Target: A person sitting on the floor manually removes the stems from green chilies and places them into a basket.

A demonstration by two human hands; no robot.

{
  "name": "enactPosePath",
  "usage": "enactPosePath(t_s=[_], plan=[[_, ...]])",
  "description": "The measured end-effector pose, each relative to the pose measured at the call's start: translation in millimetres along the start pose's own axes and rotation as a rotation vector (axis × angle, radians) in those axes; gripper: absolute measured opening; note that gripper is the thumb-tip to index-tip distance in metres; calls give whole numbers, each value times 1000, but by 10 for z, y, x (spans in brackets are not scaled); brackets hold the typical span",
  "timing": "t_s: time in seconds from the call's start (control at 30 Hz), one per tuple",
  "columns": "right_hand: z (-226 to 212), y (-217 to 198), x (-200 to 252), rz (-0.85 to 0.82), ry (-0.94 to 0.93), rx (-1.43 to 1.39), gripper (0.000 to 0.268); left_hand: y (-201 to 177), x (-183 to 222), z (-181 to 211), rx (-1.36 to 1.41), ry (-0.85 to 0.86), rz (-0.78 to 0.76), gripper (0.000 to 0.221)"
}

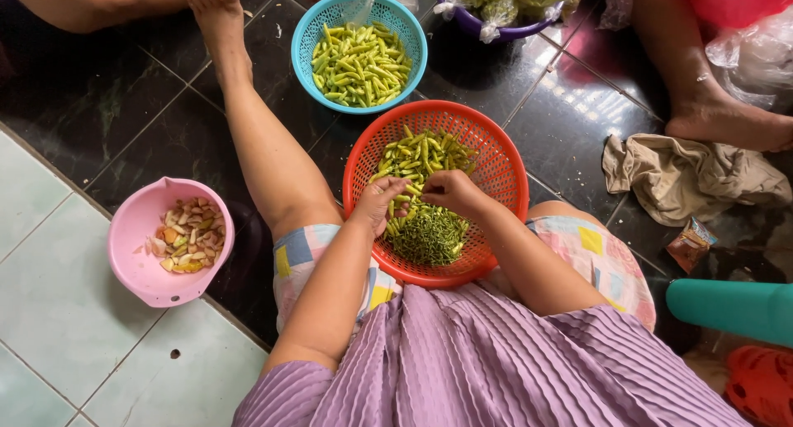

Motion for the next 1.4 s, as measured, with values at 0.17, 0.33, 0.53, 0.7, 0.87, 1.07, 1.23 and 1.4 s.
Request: enactPosePath(t_s=[0.17,0.33,0.53,0.7,0.87,1.07,1.23,1.4], plan=[[-46,13,10,-20,52,-38,11,-149,-178,-220,-39,32,44,18],[125,21,-13,-1,80,31,12,-98,-101,-138,-86,87,66,19],[256,-9,-66,107,52,162,11,-119,-63,-78,-106,136,127,17],[206,119,3,-171,114,307,17,-179,-21,30,34,79,188,12],[139,470,209,-574,309,291,30,-208,-6,148,220,15,214,11],[177,385,86,-417,257,278,38,-536,-675,685,471,53,373,15],[112,322,96,-342,234,254,41,-292,-994,2119,426,235,310,35],[-108,-98,52,-114,286,303,37,1,-742,2618,236,290,164,119]])
Point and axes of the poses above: each hand's wrist, its own x-axis away from the middle knuckle, its own y-axis out of the palm, z = x × y, the point moved 6 cm from there along -x, towards the middle knuckle, and after that the axes turned 7 degrees about -x, right-handed, at the moved point
